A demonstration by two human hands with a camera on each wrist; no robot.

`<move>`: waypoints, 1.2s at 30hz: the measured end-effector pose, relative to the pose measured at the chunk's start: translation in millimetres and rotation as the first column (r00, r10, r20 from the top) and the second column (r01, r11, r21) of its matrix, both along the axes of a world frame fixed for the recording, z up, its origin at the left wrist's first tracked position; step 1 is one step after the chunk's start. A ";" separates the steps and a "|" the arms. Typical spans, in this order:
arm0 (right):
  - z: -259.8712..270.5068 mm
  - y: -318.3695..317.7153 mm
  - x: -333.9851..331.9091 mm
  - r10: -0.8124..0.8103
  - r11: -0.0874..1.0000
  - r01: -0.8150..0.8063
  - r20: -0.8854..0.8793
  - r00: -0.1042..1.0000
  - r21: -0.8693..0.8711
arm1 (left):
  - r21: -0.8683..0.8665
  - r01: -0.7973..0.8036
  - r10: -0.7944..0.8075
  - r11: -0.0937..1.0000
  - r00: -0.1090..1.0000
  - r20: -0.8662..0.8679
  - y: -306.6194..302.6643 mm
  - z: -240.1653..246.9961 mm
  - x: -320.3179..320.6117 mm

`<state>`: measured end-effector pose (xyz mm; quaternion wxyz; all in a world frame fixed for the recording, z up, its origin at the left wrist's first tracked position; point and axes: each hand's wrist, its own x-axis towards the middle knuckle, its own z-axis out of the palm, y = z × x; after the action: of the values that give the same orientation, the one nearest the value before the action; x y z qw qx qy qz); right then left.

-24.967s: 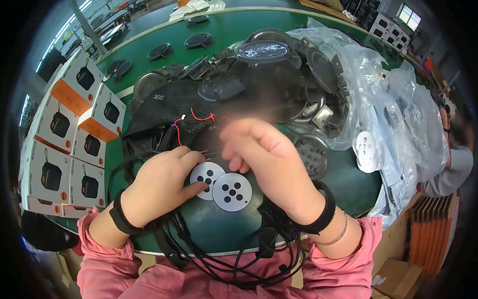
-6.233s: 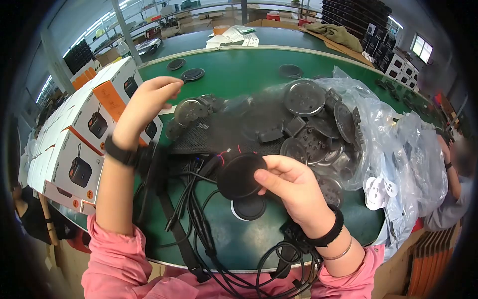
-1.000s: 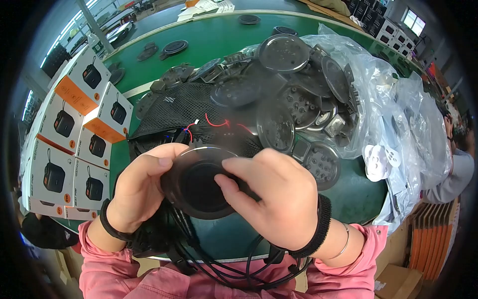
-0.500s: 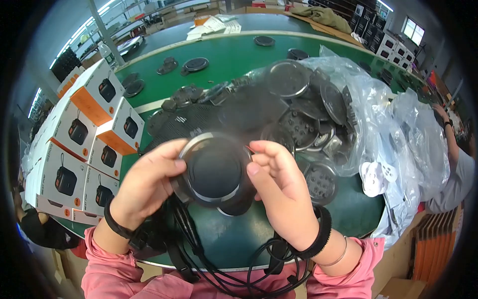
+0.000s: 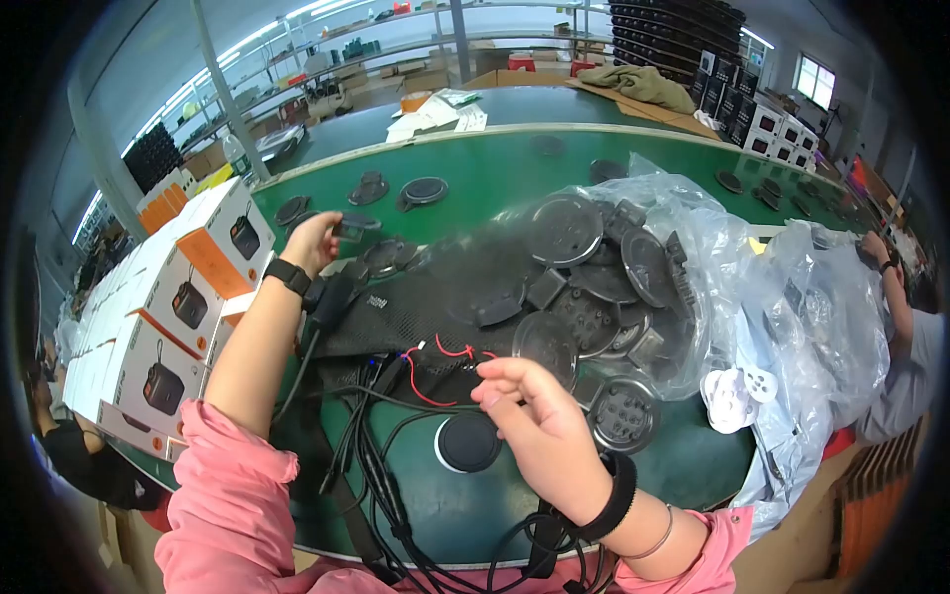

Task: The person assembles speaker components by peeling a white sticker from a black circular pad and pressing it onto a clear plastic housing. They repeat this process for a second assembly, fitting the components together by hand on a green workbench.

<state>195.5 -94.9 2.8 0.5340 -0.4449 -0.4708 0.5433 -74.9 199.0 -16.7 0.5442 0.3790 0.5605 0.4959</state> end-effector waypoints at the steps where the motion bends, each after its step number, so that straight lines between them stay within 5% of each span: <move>1: -2.2 0.7 0.4 0.009 1.000 -0.008 0.006 1.000 -0.005 | -0.010 -0.026 0.025 1.000 0.994 -0.109 -1.6 -1.1 1.2; 11: -3.2 1.5 1.0 0.020 1.000 -0.021 0.027 0.999 0.010 | -0.066 0.045 -0.048 0.997 0.998 -0.043 18.2 -17.0 -4.1; 13: -3.0 1.6 1.3 0.025 1.000 -0.025 0.050 0.998 -0.001 | -0.001 0.059 -0.055 0.998 0.924 -0.379 -3.4 6.1 8.8; 15: -3.4 2.1 1.6 0.038 0.999 -0.038 0.067 0.997 0.003 | 0.039 0.044 -0.023 0.998 0.903 -0.430 -20.0 17.0 21.1; 21: -2.3 0.9 3.5 -0.035 0.995 0.044 -0.103 0.994 0.091 | 0.383 0.443 -0.203 0.811 0.826 -0.526 -108.7 66.4 67.7; 25: -6.7 2.5 4.9 -0.063 0.995 0.075 -0.175 0.983 0.061 | 0.408 0.711 -0.254 0.573 0.627 -0.737 -201.9 69.7 97.0; 27: -8.1 1.9 4.3 -0.071 0.995 0.084 -0.193 0.979 0.059 | 0.244 0.896 -0.131 0.370 0.311 -0.941 -236.6 60.0 104.2; 29: -8.0 2.4 3.7 -0.059 0.996 0.071 -0.203 0.977 0.055 | 0.045 0.918 -0.165 0.395 0.119 -0.979 -264.9 44.1 106.6; 36: -9.8 3.3 3.3 -0.045 0.997 0.057 -0.196 0.979 0.054 | 0.026 0.913 -0.179 0.407 0.107 -0.978 -258.6 8.7 89.3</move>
<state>198.8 -91.7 -7.1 0.6044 -0.3853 -0.4207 0.5561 14.4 -59.6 -8.0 0.1373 0.9322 0.3205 0.0977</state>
